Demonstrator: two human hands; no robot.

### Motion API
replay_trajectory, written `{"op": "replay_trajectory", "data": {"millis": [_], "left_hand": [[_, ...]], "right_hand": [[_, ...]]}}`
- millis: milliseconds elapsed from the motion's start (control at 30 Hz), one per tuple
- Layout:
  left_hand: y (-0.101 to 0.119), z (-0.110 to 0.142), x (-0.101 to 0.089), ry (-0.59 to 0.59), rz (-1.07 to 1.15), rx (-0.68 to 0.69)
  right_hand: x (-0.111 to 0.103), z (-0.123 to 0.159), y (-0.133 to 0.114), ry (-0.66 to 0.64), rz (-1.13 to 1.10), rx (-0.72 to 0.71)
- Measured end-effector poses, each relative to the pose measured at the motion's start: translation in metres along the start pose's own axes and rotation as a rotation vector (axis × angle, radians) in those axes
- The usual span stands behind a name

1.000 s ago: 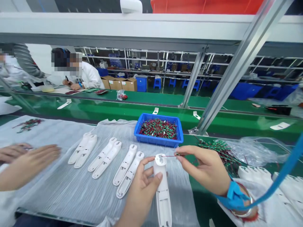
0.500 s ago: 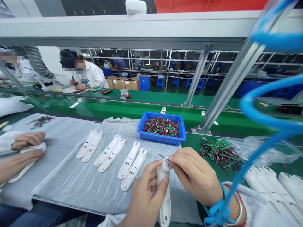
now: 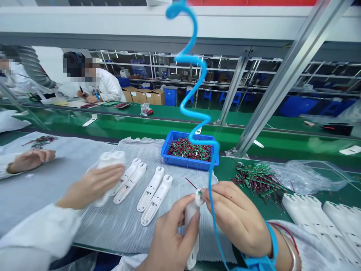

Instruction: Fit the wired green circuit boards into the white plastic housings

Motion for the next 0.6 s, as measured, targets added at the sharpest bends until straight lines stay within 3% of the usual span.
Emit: {"op": "replay_trajectory", "data": {"millis": [100, 233, 333, 467, 600], "left_hand": [[-0.001, 0.001, -0.002, -0.018, -0.055, 0.047], [0.005, 0.001, -0.001, -0.105, -0.18, 0.13], [0.012, -0.002, -0.001, -0.186, -0.222, 0.146], [0.01, -0.004, 0.001, -0.292, -0.184, 0.051], [-0.008, -0.002, 0.007, -0.326, -0.045, -0.226]], "right_hand": [[0.001, -0.001, 0.0, -0.031, -0.027, 0.024], [0.008, 0.008, 0.025, -0.114, -0.232, 0.338], [0.021, 0.017, 0.045, -0.234, -0.507, 0.602], [0.047, 0.035, 0.058, -0.393, -1.001, 1.012], [0.057, 0.046, 0.059, -0.365, -1.207, 1.23]]}}
Point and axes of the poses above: each hand's wrist, its own z-axis away from the middle knuckle, its own x-axis out of the palm, y = z × x, the point moved 7 cm from there along -z, towards the middle knuckle, and after that the axes turned 12 degrees about z, right-handed, at the moved point
